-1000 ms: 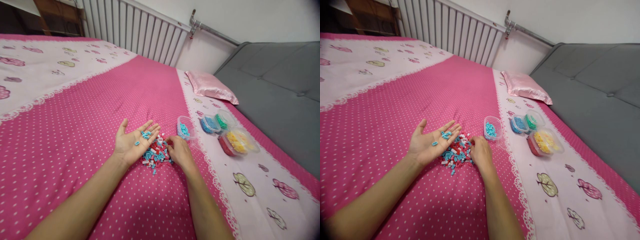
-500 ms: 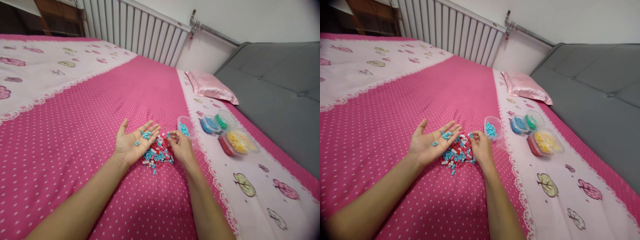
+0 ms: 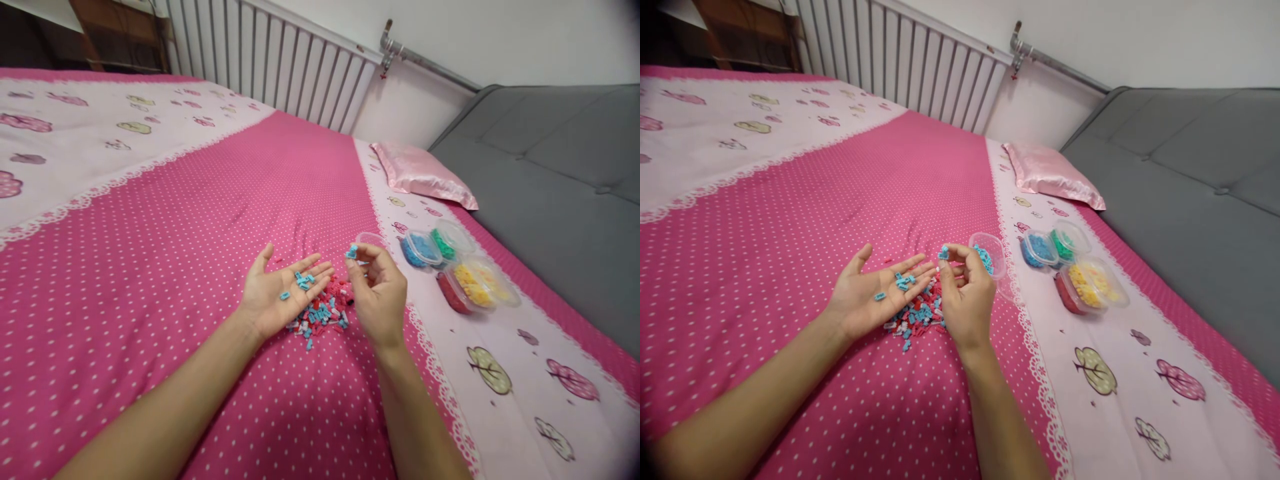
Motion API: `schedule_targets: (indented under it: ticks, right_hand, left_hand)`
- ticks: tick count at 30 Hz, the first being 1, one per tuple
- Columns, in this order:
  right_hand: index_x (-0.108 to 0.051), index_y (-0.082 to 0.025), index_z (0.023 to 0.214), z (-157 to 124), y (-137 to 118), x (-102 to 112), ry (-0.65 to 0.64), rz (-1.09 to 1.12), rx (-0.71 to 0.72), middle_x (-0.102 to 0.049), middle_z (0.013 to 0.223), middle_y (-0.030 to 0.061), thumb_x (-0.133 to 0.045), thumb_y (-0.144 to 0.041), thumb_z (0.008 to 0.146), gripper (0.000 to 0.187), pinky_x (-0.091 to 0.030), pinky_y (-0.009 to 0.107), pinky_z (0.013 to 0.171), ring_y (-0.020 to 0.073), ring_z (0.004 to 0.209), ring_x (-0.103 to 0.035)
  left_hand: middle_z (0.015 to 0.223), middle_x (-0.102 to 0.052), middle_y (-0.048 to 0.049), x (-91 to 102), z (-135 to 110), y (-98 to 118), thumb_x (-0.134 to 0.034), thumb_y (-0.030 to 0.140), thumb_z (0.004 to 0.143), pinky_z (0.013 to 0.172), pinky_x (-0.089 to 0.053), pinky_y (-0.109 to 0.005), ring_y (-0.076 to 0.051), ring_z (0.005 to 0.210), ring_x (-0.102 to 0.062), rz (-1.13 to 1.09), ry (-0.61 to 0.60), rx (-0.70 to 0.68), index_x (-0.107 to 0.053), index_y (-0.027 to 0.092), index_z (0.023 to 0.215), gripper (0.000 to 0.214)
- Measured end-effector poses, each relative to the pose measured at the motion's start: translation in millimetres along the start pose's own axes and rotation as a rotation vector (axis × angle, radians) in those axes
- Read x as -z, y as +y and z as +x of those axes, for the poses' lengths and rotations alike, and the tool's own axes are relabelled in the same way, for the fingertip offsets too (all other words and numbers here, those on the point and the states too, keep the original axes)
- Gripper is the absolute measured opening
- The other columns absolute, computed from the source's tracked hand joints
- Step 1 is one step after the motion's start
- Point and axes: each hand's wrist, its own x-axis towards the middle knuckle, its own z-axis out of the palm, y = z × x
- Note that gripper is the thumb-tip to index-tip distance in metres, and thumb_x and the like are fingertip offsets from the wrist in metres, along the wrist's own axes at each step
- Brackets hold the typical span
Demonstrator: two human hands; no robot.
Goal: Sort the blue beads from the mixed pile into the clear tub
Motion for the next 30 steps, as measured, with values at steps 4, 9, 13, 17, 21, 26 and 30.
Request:
schedule_targets:
  ticks: [4,9,13,17,21,26,30]
  right_hand:
    - [-0.061,-0.02,0.1,-5,-10,0,-0.005,-0.033,0.052,-0.065,0.092,0.0033,-0.057,-0.026,0.083,0.019,-0.049,0.025,0.06,0.0118,0.071,-0.058]
    - [-0.062,-0.021,0.105,-6,-11,-1,-0.039,-0.109,0.103,-0.065,0.094,0.0032,-0.055,-0.024,0.085,0.022,-0.049,0.025,0.062,0.0112,0.07,-0.058]
    - [-0.062,-0.021,0.11,-6,-7,-2,-0.103,-0.148,0.106,-0.064,0.096,0.0038,-0.054,-0.024,0.085,0.026,-0.048,0.024,0.058,0.0102,0.067,-0.057]
    - [-0.063,-0.022,0.108,-3,-4,2,-0.055,-0.175,0.11,-0.065,0.096,0.0035,-0.053,-0.024,0.085,0.026,-0.048,0.024,0.057,0.01,0.065,-0.056]
    - [-0.064,-0.02,0.105,3,-3,12,-0.05,-0.248,0.039,-0.067,0.096,0.0045,-0.054,-0.023,0.082,0.025,-0.047,0.026,0.058,0.0109,0.063,-0.057]
    - [-0.068,-0.02,0.091,8,3,28,-0.388,-0.462,-0.102,-0.07,0.086,0.0028,-0.057,-0.02,0.078,0.017,-0.046,0.029,0.066,0.0152,0.07,-0.062]
    - [-0.066,-0.021,0.08,7,10,37,-0.567,-0.624,-0.173,-0.07,0.077,0.0007,-0.062,-0.015,0.072,0.011,-0.044,0.028,0.065,0.0159,0.07,-0.062]
  left_hand:
    - [0.131,-0.047,-0.0281,0.9,0,0,-0.041,0.054,0.083,0.094,-0.047,-0.04,-0.033,0.119,-0.052,-0.014,-0.039,0.023,-0.029,0.002,0.139,0.078]
    - [0.126,-0.05,-0.0294,2.4,-2,0,-0.039,0.054,0.084,0.093,-0.048,-0.039,-0.033,0.114,-0.055,0.005,-0.079,0.036,-0.031,-0.001,0.137,0.077]
    - [0.121,-0.054,-0.0285,2.3,-2,0,-0.039,0.053,0.085,0.09,-0.049,-0.039,-0.032,0.108,-0.059,0.005,-0.105,0.041,-0.031,-0.001,0.136,0.076]
    - [0.125,-0.052,-0.0277,0.1,-2,1,-0.039,0.054,0.083,0.089,-0.051,-0.041,-0.034,0.112,-0.057,-0.02,-0.066,0.029,-0.028,0.002,0.139,0.077]
    - [0.122,-0.054,-0.0271,-0.5,-3,6,-0.039,0.054,0.083,0.088,-0.051,-0.04,-0.033,0.11,-0.058,-0.015,-0.026,-0.043,-0.032,0.002,0.138,0.076]
    - [0.104,-0.061,-0.0238,-1.2,-4,12,-0.036,0.052,0.084,0.086,-0.053,-0.038,-0.03,0.101,-0.063,0.012,0.024,-0.21,-0.037,-0.002,0.133,0.073]
    - [0.098,-0.062,-0.0209,-4.0,-5,16,-0.033,0.051,0.084,0.081,-0.055,-0.037,-0.029,0.095,-0.064,-0.002,0.072,-0.284,-0.039,-0.001,0.132,0.071]
